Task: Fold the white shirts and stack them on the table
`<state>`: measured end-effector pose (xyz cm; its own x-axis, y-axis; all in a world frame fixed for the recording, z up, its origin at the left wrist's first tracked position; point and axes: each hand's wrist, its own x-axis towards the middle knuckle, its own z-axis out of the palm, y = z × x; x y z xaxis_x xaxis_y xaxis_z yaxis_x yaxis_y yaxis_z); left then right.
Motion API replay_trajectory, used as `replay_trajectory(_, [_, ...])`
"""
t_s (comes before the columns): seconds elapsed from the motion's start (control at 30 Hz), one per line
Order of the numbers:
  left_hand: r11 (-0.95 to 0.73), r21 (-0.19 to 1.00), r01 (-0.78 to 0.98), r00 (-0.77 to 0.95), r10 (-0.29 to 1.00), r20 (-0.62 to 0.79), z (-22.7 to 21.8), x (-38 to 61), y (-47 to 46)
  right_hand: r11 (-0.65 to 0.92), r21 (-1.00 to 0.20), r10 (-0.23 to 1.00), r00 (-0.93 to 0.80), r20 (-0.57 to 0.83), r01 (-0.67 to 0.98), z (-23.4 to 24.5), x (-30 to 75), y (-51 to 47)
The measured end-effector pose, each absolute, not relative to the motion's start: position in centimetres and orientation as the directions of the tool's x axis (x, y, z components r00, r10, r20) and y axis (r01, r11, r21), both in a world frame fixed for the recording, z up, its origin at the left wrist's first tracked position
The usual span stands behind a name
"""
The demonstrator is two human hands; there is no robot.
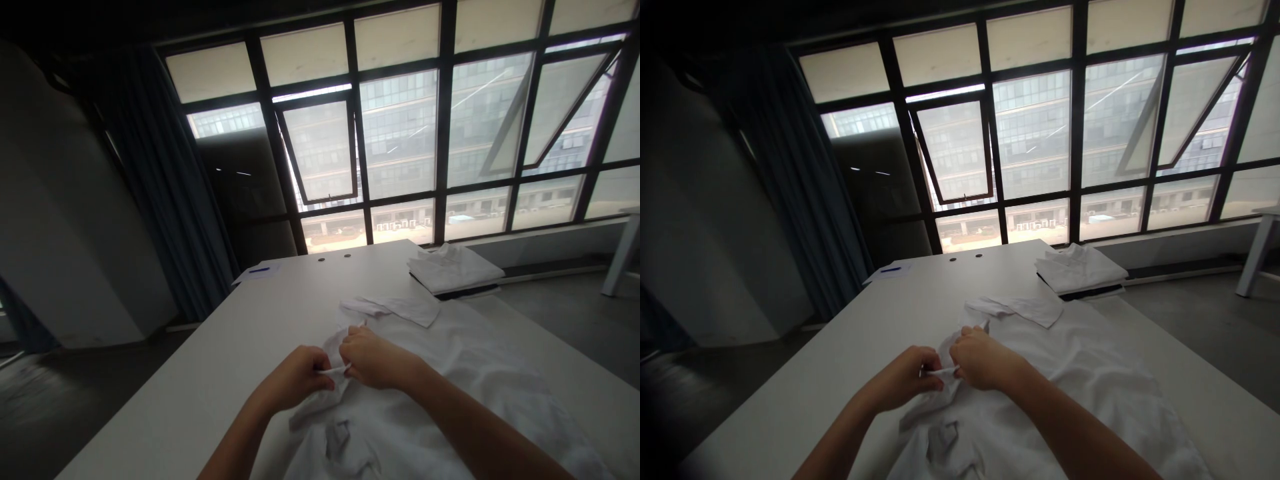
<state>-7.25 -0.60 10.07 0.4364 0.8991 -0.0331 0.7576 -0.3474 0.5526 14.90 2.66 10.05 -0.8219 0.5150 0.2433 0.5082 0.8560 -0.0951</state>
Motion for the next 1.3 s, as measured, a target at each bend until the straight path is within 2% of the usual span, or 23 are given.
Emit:
replay_trajectory(0.1, [-0.377,0.525,0.763,0.456,0.89,-0.023,10.0,-7.1,-0.7,0.855,-0.088,0.515,-0.814,0.268,0.511,10.1,14.8,2.8])
replay_trajectory(0.2, [-0.407,0.526,0.747,0.491,0.871,-0.023,10.1,-7.1,-0.7,0.853,-0.131,0.52,-0.806,0.283,0.505,10.2,15.0,3.2])
replay_trajectory(0.33, [-0.394,0.57,0.721,0.503,0.864,-0.039,10.3,-7.5,-0.8,0.83,-0.195,0.557,-0.786,0.268,0.522,10.2,16.1,4.1])
replay_trajectory(0.5, [-0.339,0.643,0.687,0.524,0.844,-0.115,10.3,-7.9,-0.5,0.779,-0.199,0.627,-0.748,0.216,0.595,9.4,17.3,5.8])
replay_trajectory(0.63, [-0.312,0.69,0.653,0.543,0.828,-0.14,10.1,-8.2,-0.2,0.788,-0.257,0.61,-0.763,0.212,0.559,9.2,17.7,6.5])
replay_trajectory(0.7, [-0.302,0.683,0.665,0.532,0.833,-0.15,10.1,-8.5,-0.1,0.79,-0.314,0.599,-0.773,0.209,0.527,9.3,17.8,6.4])
replay_trajectory(0.8, [-0.288,0.603,0.744,0.476,0.862,-0.175,10.0,-8.8,-0.2,0.779,-0.376,0.593,-0.783,0.185,0.501,9.3,17.7,6.0])
replay_trajectory(0.9, [-0.295,0.526,0.798,0.448,0.874,-0.188,9.9,-8.4,-0.6,0.776,-0.351,0.606,-0.773,0.187,0.523,8.8,17.0,5.6])
replay_trajectory(1.03, [-0.335,0.537,0.774,0.465,0.876,-0.123,9.6,-6.9,-0.9,0.792,-0.323,0.598,-0.765,0.238,0.519,7.8,15.6,5.3])
replay_trajectory(1.13, [-0.312,0.509,0.802,0.413,0.906,-0.094,9.0,-6.1,-0.6,0.81,-0.305,0.575,-0.778,0.252,0.5,7.5,15.3,5.5])
replay_trajectory(1.3, [-0.319,0.475,0.82,0.403,0.911,-0.084,8.2,-5.8,-0.1,0.852,-0.15,0.523,-0.83,0.196,0.501,7.3,15.6,5.8])
